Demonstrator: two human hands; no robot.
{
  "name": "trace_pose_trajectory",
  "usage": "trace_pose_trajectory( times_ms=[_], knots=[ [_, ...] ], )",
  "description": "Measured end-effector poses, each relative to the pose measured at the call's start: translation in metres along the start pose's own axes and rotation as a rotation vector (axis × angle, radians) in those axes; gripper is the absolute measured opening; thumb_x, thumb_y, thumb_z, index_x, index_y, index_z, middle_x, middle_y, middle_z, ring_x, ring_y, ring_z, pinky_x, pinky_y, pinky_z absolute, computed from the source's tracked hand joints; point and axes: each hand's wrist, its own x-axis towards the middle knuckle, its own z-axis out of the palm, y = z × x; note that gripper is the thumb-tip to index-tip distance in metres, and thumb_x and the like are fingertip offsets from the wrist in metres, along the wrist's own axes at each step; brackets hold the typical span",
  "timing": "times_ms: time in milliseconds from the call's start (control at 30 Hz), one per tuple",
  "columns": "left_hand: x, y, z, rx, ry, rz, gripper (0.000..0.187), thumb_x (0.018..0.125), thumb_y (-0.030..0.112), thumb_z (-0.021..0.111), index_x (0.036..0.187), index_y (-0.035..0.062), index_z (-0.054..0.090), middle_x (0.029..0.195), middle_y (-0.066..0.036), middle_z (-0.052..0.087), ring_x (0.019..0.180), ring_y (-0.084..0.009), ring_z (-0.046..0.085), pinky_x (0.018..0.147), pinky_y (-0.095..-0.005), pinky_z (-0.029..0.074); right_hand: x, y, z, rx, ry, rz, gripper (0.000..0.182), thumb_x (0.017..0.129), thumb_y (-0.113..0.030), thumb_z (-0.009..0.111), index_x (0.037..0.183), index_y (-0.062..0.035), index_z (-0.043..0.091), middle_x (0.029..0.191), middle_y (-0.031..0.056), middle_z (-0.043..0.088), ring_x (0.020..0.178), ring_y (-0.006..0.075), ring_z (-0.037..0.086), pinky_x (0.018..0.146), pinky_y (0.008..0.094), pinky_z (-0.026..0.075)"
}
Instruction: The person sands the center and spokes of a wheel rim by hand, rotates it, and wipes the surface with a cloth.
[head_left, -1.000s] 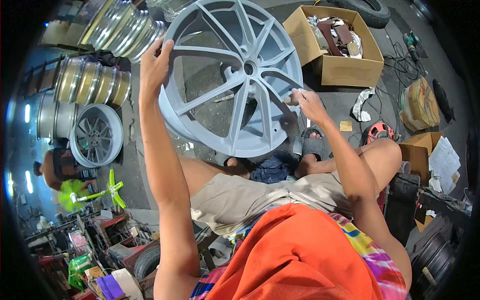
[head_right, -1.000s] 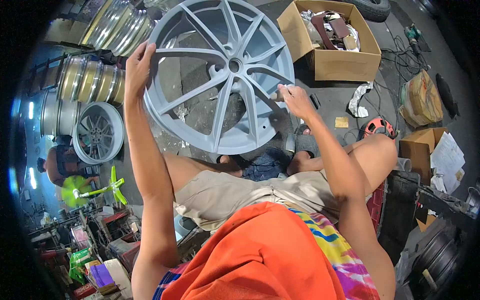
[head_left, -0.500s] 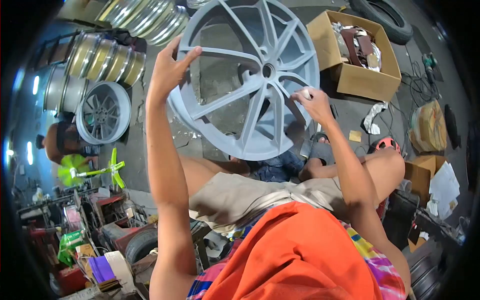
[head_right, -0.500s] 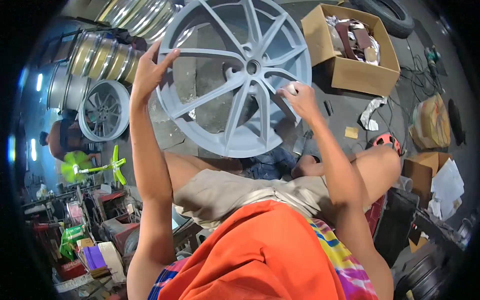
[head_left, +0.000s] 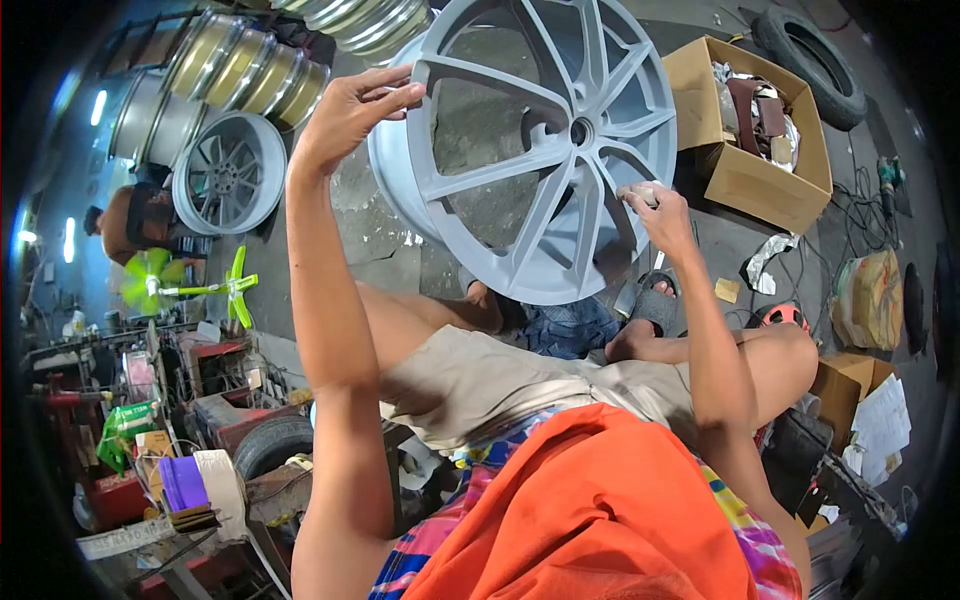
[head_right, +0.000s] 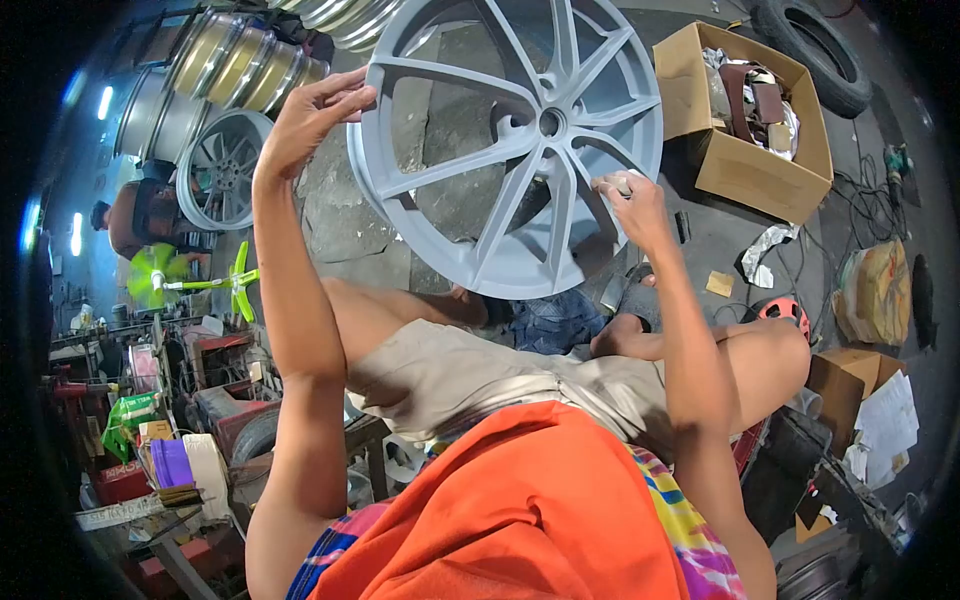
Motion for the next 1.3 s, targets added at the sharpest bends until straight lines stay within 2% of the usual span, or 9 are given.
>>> trace_pose_trajectory(
  times_ms=[167,233,300,567,833,1067,1167,1233,1300],
  knots=[
    [-0.012,0.007,-0.002,0.008,-0.059,-0.122,0.062,0.091,0.02,0.081,0.144,-0.0012,0.057,0.102,-0.005,0.069,0.089,-0.0119,0.068,0.074,-0.0263,0.057,0.007,-0.013,-0.005,-0.006,0.086,-0.106,0.023,0.098,-0.019,0.064,0.109,-0.0049,0.077,0.107,0.0151,0.074,0.096,0.0324,0.07,0.087,0.0381,0.054],
    [-0.019,0.009,0.0,-0.056,-0.136,-0.106,0.069,0.088,0.017,0.083,0.148,-0.0015,0.053,0.095,-0.001,0.062,0.08,-0.01,0.066,0.066,-0.0256,0.058,0.013,-0.041,-0.008,-0.263,0.274,-0.433,0.021,0.098,-0.017,0.064,0.111,-0.0054,0.077,0.107,0.0139,0.074,0.098,0.0318,0.068,0.088,0.0384,0.053],
    [-0.023,0.01,0.009,-0.105,-0.107,-0.117,0.076,0.086,0.016,0.084,0.151,0.0,0.048,0.092,0.0,0.058,0.08,-0.01,0.065,0.064,-0.0267,0.058,0.024,-0.08,-0.007,-0.159,0.266,-0.44,0.019,0.096,-0.012,0.068,0.11,-0.005,0.077,0.105,0.0127,0.074,0.099,0.0315,0.067,0.089,0.0379,0.053],
    [-0.018,-0.006,0.019,-0.218,-0.13,-0.075,0.068,0.091,0.029,0.08,0.149,0.0055,0.054,0.091,-0.001,0.064,0.076,-0.009,0.062,0.063,-0.0266,0.056,0.117,-0.218,0.025,-0.2,0.518,-1.17,0.03,0.086,-0.007,0.076,0.115,-0.0132,0.077,0.108,0.0088,0.072,0.106,0.0286,0.068,0.088,0.0392,0.057],
    [-0.026,-0.004,0.02,-0.278,-0.193,-0.034,0.07,0.093,0.028,0.079,0.152,0.006,0.05,0.081,-0.001,0.058,0.065,-0.0108,0.063,0.061,-0.0262,0.053,0.111,-0.244,0.037,-0.354,0.147,-1.323,0.037,0.081,-0.004,0.076,0.118,-0.0114,0.074,0.113,0.0038,0.071,0.121,0.0277,0.063,0.101,0.0429,0.053],
    [-0.025,-0.012,0.017,-0.278,-0.139,-0.033,0.049,0.094,0.026,0.077,0.136,0.0052,0.065,0.085,-0.001,0.061,0.067,-0.0108,0.065,0.061,-0.0255,0.054,0.162,-0.241,0.026,-0.429,0.232,-1.293,0.025,0.088,-0.013,0.074,0.113,-0.0155,0.076,0.121,0.0038,0.072,0.13,0.0271,0.059,0.111,0.0427,0.048],
    [-0.02,-0.02,0.01,-0.267,-0.215,-0.006,0.061,0.093,0.025,0.078,0.149,0.0115,0.056,0.084,0.0,0.059,0.066,-0.0099,0.063,0.061,-0.0258,0.053,0.12,-0.244,0.045,-0.399,0.012,-1.359,0.028,0.088,-0.017,0.073,0.116,-0.0143,0.074,0.128,0.0042,0.069,0.132,0.0269,0.058,0.114,0.0452,0.046],
    [-0.024,-0.023,0.011,-0.286,-0.233,-0.022,0.062,0.091,0.022,0.08,0.148,0.0103,0.057,0.085,0.0,0.059,0.067,-0.0098,0.063,0.062,-0.0258,0.052,0.143,-0.236,0.037,-0.488,0.04,-1.487,0.031,0.088,-0.016,0.073,0.118,-0.013,0.073,0.129,0.006,0.069,0.129,0.0266,0.06,0.111,0.0454,0.049],
    [-0.027,-0.02,0.013,-0.353,-0.157,-0.048,0.061,0.089,0.021,0.082,0.145,0.0064,0.059,0.087,0.0,0.06,0.069,-0.0095,0.064,0.065,-0.0263,0.052,0.17,-0.238,0.037,-0.468,0.242,-1.325,0.034,0.086,-0.013,0.074,0.12,-0.0114,0.072,0.128,0.0071,0.069,0.127,0.0264,0.061,0.108,0.0442,0.051]
  ],
)
